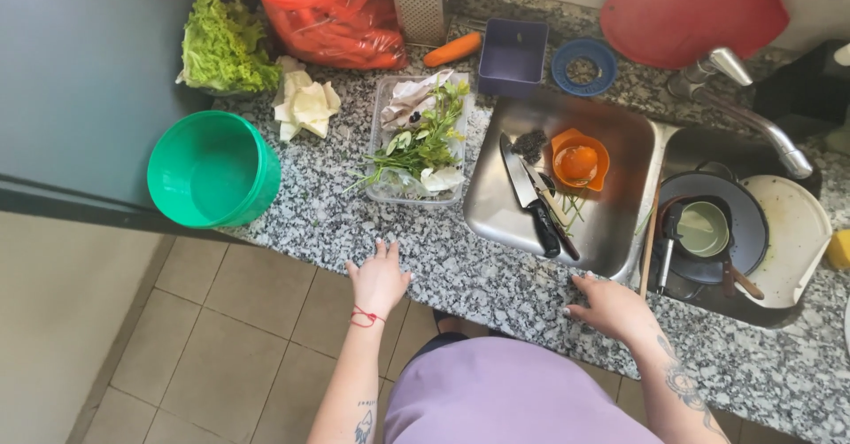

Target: The person washes and prepares fresh herbs in a kitchen. They rinse a bunch of yellow-flowered herbs and parsley under the tap, placing them into a glass. They also handle a small purple container and a green bowl, and briefly open a cabinet to store bottles.

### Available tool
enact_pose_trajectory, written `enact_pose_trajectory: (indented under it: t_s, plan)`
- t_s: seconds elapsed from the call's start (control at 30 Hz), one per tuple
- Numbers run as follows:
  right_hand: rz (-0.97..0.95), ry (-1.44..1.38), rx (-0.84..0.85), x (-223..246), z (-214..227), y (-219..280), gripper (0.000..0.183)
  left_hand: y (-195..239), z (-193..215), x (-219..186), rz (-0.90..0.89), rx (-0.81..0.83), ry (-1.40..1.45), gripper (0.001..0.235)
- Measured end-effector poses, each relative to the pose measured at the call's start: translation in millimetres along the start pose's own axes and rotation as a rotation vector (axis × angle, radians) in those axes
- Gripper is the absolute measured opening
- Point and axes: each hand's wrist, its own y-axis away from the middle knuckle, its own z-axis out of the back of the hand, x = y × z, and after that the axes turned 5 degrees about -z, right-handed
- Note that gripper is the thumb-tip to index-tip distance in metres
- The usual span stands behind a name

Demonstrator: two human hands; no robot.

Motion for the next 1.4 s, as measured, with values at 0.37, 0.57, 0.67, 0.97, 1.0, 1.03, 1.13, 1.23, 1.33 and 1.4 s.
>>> enact_pose_trajectory:
  t_s: [0.37,0.57,0.67,0.97,1.0,1.03,1.13,1.23,1.33,1.4]
  plan:
    - [0.021,-0.018,-0.018,-3.5,-0.9,3.6,0.063,-10.5,-16.2,1.9,0.004,-0.054,-0.038,0.063]
    - [-0.081,0.014,0.063,10.2,7.3,7.1,0.061,-28.1,-38.2,11.7,-0.016,-0.103,-0.124,0.069]
    - [-0.082,0.028,0.069,12.7,9.4,9.6,0.061,-25.3,-39.1,11.6,-0.018,-0.106,-0.102,0.068]
    - [-0.060,0.059,0.041,8.4,8.6,7.0,0.061,-25.9,-49.8,9.8,0.009,-0.146,-0.105,0.069]
    - [-0.069,0.061,0.038,8.6,9.3,7.9,0.060,-26.1,-52.3,9.7,0.011,-0.160,-0.112,0.070]
    - [-0.063,0.068,0.039,8.7,9.6,7.6,0.060,-26.7,-52.7,9.1,0.019,-0.160,-0.109,0.070]
    - [-0.053,0.092,0.045,8.8,9.0,5.6,0.062,-26.7,-54.8,8.1,0.019,-0.189,-0.107,0.070]
    - [-0.049,0.121,0.025,9.1,9.7,5.5,0.062,-20.8,-47.5,9.4,0.032,-0.176,-0.079,0.071]
    - [-0.063,0.110,0.042,9.2,14.4,7.1,0.063,-1.5,-27.6,19.2,-0.010,-0.165,0.151,0.060]
    - [-0.051,0.106,0.052,3.8,13.3,2.1,0.063,16.4,-18.6,31.6,-0.034,-0.204,0.585,0.052]
